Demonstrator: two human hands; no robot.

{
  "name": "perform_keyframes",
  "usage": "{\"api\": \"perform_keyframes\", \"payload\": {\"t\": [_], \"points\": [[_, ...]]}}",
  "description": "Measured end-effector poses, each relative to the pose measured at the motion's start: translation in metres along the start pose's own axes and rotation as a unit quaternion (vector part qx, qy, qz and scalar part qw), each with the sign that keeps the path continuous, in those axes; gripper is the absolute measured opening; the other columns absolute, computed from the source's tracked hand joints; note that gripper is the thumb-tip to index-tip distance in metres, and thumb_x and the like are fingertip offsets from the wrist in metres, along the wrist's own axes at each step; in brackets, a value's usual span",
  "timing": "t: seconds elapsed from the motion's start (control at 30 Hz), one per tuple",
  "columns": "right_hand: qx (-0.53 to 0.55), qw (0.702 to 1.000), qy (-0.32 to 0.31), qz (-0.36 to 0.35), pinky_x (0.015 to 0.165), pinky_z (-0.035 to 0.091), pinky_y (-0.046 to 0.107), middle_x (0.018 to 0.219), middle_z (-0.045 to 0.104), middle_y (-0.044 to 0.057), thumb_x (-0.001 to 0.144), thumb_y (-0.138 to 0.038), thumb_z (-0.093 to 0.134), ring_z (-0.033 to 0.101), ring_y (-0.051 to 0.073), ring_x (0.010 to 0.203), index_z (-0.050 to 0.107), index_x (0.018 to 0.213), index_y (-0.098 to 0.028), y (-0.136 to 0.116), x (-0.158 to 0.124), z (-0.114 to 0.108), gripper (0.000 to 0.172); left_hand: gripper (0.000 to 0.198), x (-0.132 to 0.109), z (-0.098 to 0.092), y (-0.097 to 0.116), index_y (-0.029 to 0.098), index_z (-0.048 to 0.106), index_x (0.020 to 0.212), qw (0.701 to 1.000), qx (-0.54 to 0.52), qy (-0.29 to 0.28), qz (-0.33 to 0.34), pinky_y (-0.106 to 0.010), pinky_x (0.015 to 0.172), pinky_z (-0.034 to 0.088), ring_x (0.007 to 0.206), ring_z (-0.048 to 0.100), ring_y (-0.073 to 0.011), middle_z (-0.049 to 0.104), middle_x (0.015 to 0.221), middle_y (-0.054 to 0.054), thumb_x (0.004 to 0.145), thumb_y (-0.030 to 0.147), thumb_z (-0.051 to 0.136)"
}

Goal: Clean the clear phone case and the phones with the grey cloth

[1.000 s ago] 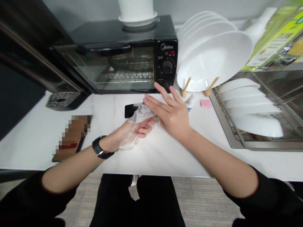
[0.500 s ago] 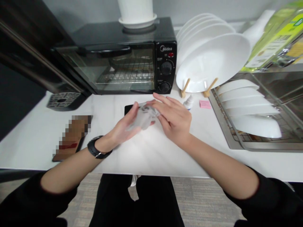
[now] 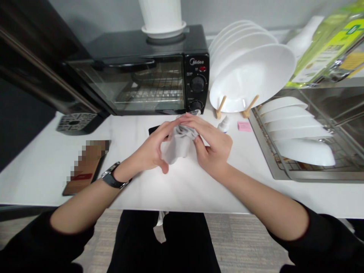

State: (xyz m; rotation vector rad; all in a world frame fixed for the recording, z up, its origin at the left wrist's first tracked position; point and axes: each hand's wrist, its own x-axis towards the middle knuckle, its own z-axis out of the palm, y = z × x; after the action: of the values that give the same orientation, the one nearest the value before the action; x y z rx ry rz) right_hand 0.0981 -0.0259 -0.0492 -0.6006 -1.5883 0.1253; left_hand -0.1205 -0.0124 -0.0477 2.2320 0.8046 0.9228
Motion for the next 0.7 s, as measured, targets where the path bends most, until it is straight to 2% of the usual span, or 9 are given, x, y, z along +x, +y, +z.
{"api": "perform_keyframes", "payload": {"t": [0.07,0.1,0.13,0.2,0.3,0.4,0.53,0.63,0.7], "points": [[-0.031,0.999,0.011,0.029,0.091,0.072,0.039,0.109,0.089,0.0,0.105,-0.019,0.065,0.087,0.024,0.1,0.085,0.122,-0.03,-0.002,0.0,-0.001,0.029,0.109,-0.002,0.002,0.005,0.03,0.061,0.157,0.991,0.13,0.019,-0.011,-0.049,0.097,0.06,0.112,0.064,-0.0303,0.065,0.127,-0.011,0.07,0.094,0.081],[-0.037,0.998,0.006,0.041,0.084,0.072,0.035,0.104,0.09,-0.001,0.105,-0.02,0.067,0.087,0.023,0.093,0.086,0.12,-0.029,-0.002,-0.001,-0.002,0.026,0.091,-0.003,0.004,0.007,0.029,0.067,0.149,0.983,0.18,0.036,-0.002,-0.049,0.097,0.06,0.11,0.063,-0.0295,0.064,0.121,-0.01,0.079,0.085,0.083],[-0.033,0.998,-0.011,0.046,0.079,0.07,0.032,0.103,0.09,0.0,0.104,-0.021,0.067,0.087,0.022,0.089,0.086,0.119,-0.029,-0.002,-0.001,-0.003,0.025,0.073,-0.004,0.007,0.007,0.028,0.07,0.143,0.977,0.204,0.049,0.024,-0.05,0.1,0.059,0.114,0.063,-0.03,0.064,0.123,-0.01,0.089,0.075,0.08],[-0.005,0.997,-0.067,0.039,0.074,0.069,0.029,0.107,0.09,0.001,0.105,-0.024,0.068,0.087,0.02,0.086,0.086,0.122,-0.028,-0.001,-0.002,-0.003,0.025,0.052,-0.006,0.013,0.006,0.024,0.064,0.148,0.978,0.175,0.059,0.1,-0.055,0.116,0.055,0.136,0.061,-0.0328,0.063,0.144,-0.017,0.106,0.054,0.066],[0.029,0.99,-0.132,0.031,0.076,0.07,0.029,0.117,0.09,0.002,0.107,-0.026,0.066,0.088,0.02,0.089,0.085,0.129,-0.029,-0.001,-0.002,-0.002,0.029,0.058,-0.007,0.019,0.001,0.023,0.042,0.169,0.983,0.083,0.033,0.16,-0.059,0.133,0.044,0.163,0.048,-0.0325,0.048,0.174,-0.019,0.113,0.035,0.049],[0.042,0.99,-0.128,0.029,0.092,0.072,0.033,0.128,0.087,0.0,0.109,-0.024,0.064,0.087,0.023,0.109,0.082,0.136,-0.032,-0.003,0.0,-0.001,0.033,0.065,-0.008,0.02,-0.001,0.026,0.031,0.177,0.991,0.05,0.027,0.121,-0.057,0.132,0.046,0.164,0.049,-0.0319,0.047,0.177,-0.016,0.113,0.03,0.044],[0.019,0.997,-0.064,-0.027,0.092,0.074,0.034,0.132,0.086,-0.001,0.109,-0.027,0.065,0.086,0.024,0.114,0.076,0.145,-0.036,-0.006,0.001,-0.002,0.04,0.075,-0.009,0.015,0.001,0.027,0.018,0.181,0.998,0.012,0.038,0.04,-0.052,0.123,0.053,0.148,0.064,-0.0314,0.057,0.169,-0.016,0.113,0.041,0.047],[0.001,0.999,-0.03,-0.044,0.1,0.073,0.038,0.142,0.082,0.0,0.108,-0.02,0.062,0.084,0.025,0.123,0.07,0.155,-0.035,-0.003,0.002,-0.005,0.049,0.081,-0.009,0.014,0.004,0.025,0.026,0.179,0.998,0.047,0.025,0.023,-0.058,0.123,0.049,0.135,0.068,-0.0341,0.067,0.153,-0.018,0.11,0.056,0.054],[-0.006,0.997,-0.049,-0.066,0.104,0.073,0.043,0.148,0.079,-0.001,0.108,-0.017,0.058,0.082,0.026,0.127,0.067,0.157,-0.035,0.001,0.003,-0.006,0.053,0.091,-0.008,0.015,0.005,0.026,0.028,0.178,0.997,0.076,0.013,-0.005,-0.062,0.121,0.046,0.131,0.067,-0.0372,0.07,0.145,-0.018,0.104,0.067,0.061]]}}
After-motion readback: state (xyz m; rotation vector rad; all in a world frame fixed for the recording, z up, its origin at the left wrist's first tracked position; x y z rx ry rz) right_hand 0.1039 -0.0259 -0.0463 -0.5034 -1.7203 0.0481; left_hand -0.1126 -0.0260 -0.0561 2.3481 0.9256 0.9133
